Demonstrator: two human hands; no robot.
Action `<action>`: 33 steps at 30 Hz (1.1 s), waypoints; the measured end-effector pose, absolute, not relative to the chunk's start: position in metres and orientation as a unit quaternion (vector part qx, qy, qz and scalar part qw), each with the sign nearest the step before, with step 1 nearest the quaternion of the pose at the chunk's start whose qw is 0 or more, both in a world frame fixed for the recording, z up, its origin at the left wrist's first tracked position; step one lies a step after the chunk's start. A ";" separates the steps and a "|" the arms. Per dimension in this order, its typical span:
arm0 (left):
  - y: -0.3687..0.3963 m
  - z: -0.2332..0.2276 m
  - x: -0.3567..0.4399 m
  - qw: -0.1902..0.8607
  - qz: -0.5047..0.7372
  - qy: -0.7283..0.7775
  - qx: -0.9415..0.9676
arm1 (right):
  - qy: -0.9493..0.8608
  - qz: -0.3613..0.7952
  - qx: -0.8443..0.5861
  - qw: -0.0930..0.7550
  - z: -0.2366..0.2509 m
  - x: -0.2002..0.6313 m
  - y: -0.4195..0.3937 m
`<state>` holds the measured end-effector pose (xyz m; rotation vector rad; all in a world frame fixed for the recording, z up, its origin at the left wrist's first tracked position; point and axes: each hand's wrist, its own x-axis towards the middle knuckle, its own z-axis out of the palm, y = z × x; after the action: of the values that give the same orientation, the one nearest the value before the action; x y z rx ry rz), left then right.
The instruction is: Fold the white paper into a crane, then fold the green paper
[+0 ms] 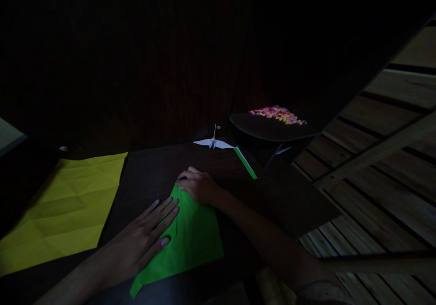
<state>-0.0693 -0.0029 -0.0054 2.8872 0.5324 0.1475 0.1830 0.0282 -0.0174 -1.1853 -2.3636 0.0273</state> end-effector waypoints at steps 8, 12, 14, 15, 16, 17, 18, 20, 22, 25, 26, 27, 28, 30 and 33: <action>-0.003 -0.004 -0.069 0.095 0.049 0.180 0.978 | -0.879 -0.039 -0.413 0.235 -0.017 0.183 0.026; -0.003 -0.003 -0.068 0.099 0.070 0.178 0.977 | -0.900 -0.082 -0.364 0.227 -0.018 0.182 0.026; -0.003 -0.003 -0.068 0.097 0.071 0.179 0.976 | -0.910 -0.094 -0.335 0.228 -0.018 0.179 0.024; -0.003 -0.004 -0.068 0.096 0.070 0.180 0.977 | -0.912 -0.097 -0.325 0.230 -0.019 0.177 0.023; -0.003 -0.005 -0.068 0.094 0.069 0.180 0.977 | -0.913 -0.099 -0.320 0.234 -0.019 0.175 0.022; -0.003 -0.006 -0.068 0.092 0.069 0.181 0.977 | -0.912 -0.098 -0.318 0.239 -0.019 0.173 0.020; -0.003 -0.006 -0.068 0.092 0.070 0.182 0.977 | -0.909 -0.097 -0.323 0.245 -0.019 0.171 0.019; -0.002 -0.008 -0.069 0.094 0.070 0.182 0.976 | -0.901 -0.094 -0.339 0.253 -0.019 0.168 0.017; -0.002 -0.008 -0.069 0.095 0.066 0.182 0.976 | -0.897 -0.089 -0.351 0.254 -0.019 0.167 0.017; -0.003 -0.008 -0.069 0.093 0.058 0.182 0.977 | -0.893 -0.069 -0.363 0.256 -0.020 0.168 0.018; -0.003 -0.007 -0.069 0.092 0.057 0.183 0.977 | -0.892 -0.061 -0.368 0.257 -0.020 0.168 0.019; -0.004 -0.007 -0.069 0.091 0.058 0.183 0.977 | -0.889 -0.055 -0.374 0.258 -0.021 0.168 0.019; -0.004 -0.006 -0.068 0.089 0.059 0.183 0.977 | -0.886 -0.052 -0.379 0.261 -0.021 0.168 0.020; -0.005 -0.006 -0.068 0.085 0.060 0.185 0.977 | -0.882 -0.051 -0.387 0.265 -0.023 0.168 0.020; -0.005 -0.007 -0.068 0.083 0.058 0.188 0.977 | -0.877 -0.058 -0.392 0.271 -0.024 0.167 0.020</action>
<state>-0.0675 -0.0053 -0.0070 2.9167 0.5611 0.1746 0.1669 0.0201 -0.0244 -1.0569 -2.3613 -0.1574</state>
